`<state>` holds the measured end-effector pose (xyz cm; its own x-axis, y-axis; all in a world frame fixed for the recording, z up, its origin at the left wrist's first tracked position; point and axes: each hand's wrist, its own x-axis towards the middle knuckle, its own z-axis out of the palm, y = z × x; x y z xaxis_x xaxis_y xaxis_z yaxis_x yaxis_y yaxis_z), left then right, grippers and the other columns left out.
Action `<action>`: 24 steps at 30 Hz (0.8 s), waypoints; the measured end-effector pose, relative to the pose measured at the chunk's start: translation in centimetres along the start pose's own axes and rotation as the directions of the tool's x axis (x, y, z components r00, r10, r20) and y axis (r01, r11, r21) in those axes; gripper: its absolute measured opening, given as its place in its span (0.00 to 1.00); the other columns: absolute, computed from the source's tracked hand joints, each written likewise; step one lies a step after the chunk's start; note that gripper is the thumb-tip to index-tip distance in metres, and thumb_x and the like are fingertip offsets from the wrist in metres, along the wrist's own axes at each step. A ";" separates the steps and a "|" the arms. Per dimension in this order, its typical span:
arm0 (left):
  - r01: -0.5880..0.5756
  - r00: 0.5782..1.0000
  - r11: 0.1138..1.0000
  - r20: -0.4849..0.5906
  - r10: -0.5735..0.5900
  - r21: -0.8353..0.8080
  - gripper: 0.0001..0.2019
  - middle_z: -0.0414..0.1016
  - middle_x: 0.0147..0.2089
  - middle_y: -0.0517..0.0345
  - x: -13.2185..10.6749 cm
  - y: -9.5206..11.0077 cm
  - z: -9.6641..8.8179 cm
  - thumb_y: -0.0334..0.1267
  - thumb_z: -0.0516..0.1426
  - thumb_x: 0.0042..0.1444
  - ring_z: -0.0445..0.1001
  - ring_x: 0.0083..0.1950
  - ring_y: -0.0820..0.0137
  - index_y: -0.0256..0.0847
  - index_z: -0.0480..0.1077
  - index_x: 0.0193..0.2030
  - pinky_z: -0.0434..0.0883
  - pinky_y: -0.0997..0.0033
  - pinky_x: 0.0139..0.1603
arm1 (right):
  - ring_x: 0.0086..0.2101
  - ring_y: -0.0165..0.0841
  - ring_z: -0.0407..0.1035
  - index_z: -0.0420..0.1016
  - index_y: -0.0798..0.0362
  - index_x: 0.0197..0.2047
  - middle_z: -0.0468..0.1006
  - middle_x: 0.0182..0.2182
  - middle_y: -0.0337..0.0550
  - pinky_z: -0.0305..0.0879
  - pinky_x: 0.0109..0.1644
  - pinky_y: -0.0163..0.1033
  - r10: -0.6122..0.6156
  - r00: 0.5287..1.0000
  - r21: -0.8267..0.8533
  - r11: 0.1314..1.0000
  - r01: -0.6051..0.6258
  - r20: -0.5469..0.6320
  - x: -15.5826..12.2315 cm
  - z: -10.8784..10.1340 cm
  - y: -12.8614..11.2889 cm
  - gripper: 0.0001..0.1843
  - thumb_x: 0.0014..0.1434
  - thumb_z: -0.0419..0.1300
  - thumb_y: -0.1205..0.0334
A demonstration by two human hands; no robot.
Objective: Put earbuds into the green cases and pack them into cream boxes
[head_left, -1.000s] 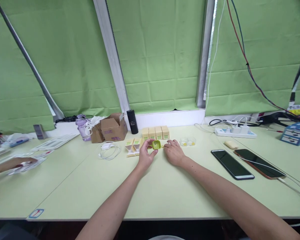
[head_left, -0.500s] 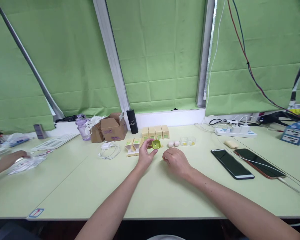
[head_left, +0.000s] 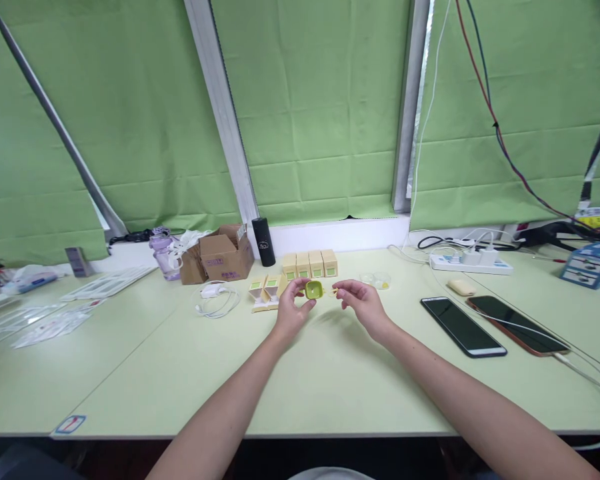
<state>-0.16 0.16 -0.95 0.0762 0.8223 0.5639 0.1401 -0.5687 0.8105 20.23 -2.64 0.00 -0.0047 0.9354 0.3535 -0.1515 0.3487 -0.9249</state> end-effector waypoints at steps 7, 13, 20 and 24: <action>0.002 1.000 0.999 0.024 -0.003 0.033 0.22 0.80 0.55 0.48 -0.3 0.4 0.2 0.30 0.65 0.50 0.77 0.57 0.57 0.43 0.72 0.53 0.67 0.58 0.57 | 0.35 0.34 0.72 0.82 0.52 0.34 0.81 0.33 0.45 0.67 0.32 0.36 0.172 0.982 0.154 0.975 -0.159 -0.076 0.1 -0.5 -0.2 0.25 0.47 0.75 0.38; -0.018 0.998 0.998 0.055 0.015 0.066 0.21 0.80 0.54 0.50 -0.4 0.4 0.3 0.30 0.65 0.50 0.77 0.56 0.58 0.44 0.72 0.52 0.67 0.58 0.56 | 0.29 0.30 0.69 0.77 0.52 0.30 0.77 0.29 0.40 0.64 0.29 0.33 0.260 0.960 0.260 0.939 -0.225 -0.107 0.4 -1.1 0.3 0.27 0.46 0.76 0.37; -0.018 0.998 0.996 0.058 0.013 0.083 0.22 0.81 0.54 0.50 -0.4 0.4 0.3 0.30 0.66 0.50 0.78 0.55 0.58 0.44 0.72 0.53 0.68 0.58 0.56 | 0.26 0.28 0.68 0.76 0.51 0.32 0.73 0.25 0.35 0.63 0.27 0.32 0.263 0.961 0.283 0.931 -0.228 -0.090 0.4 -1.2 0.2 0.25 0.46 0.77 0.40; -0.024 0.998 0.996 0.056 0.020 0.083 0.22 0.81 0.54 0.50 -0.5 0.5 0.4 0.30 0.66 0.50 0.78 0.56 0.58 0.44 0.73 0.53 0.68 0.58 0.56 | 0.30 0.31 0.74 0.78 0.50 0.39 0.78 0.30 0.38 0.70 0.31 0.36 0.188 0.982 0.271 0.947 -0.173 -0.030 -0.1 -0.8 -0.4 0.24 0.46 0.77 0.44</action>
<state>0.23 -0.50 -0.87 0.1346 0.8106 0.5699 0.2196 -0.5853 0.7805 21.03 -2.80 0.22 -0.0033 0.9857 0.1688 -0.4102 0.1526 -0.8992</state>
